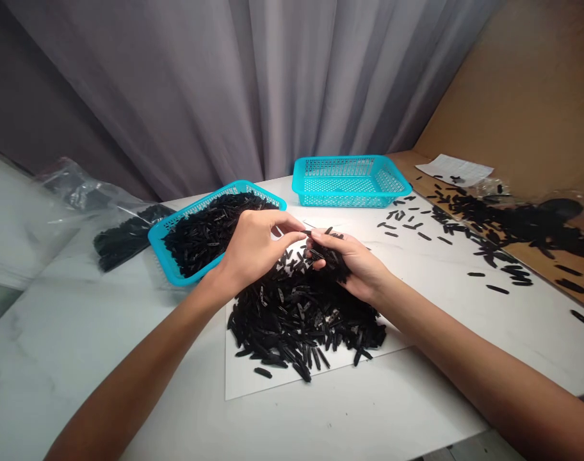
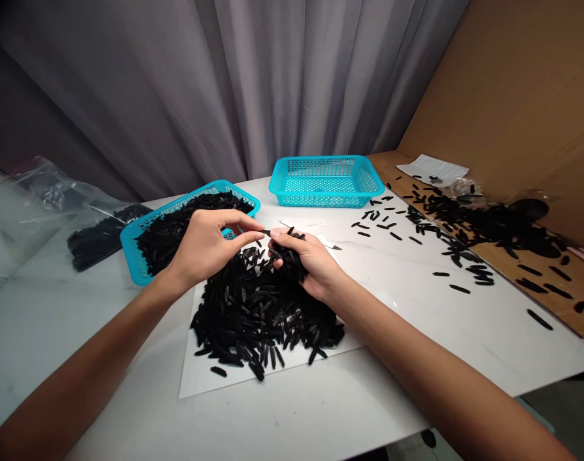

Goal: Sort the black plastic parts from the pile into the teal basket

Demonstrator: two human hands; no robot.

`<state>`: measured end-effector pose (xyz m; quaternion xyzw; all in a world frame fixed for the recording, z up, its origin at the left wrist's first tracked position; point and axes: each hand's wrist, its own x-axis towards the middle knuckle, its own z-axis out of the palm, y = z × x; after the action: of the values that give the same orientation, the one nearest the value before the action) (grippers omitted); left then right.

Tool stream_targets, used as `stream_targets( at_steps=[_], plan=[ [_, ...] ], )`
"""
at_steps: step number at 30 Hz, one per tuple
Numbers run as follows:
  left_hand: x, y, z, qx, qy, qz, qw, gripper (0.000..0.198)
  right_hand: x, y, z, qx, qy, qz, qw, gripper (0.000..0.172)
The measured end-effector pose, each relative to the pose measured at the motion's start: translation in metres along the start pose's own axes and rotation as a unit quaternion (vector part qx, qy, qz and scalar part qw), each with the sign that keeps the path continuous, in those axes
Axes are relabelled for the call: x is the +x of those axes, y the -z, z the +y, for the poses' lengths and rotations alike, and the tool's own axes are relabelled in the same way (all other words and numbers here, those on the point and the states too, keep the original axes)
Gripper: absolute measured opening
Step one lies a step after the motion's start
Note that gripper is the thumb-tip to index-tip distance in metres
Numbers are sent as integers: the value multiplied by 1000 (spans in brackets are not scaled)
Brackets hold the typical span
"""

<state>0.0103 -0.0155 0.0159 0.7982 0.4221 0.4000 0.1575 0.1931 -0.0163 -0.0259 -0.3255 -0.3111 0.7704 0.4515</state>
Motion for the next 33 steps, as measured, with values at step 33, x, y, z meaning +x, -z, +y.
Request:
stream_targets(
  at_steps=[33],
  plan=[
    [9, 34, -14, 93, 54, 11, 994, 17, 3, 2, 1, 43, -38, 49, 997, 14]
  ],
)
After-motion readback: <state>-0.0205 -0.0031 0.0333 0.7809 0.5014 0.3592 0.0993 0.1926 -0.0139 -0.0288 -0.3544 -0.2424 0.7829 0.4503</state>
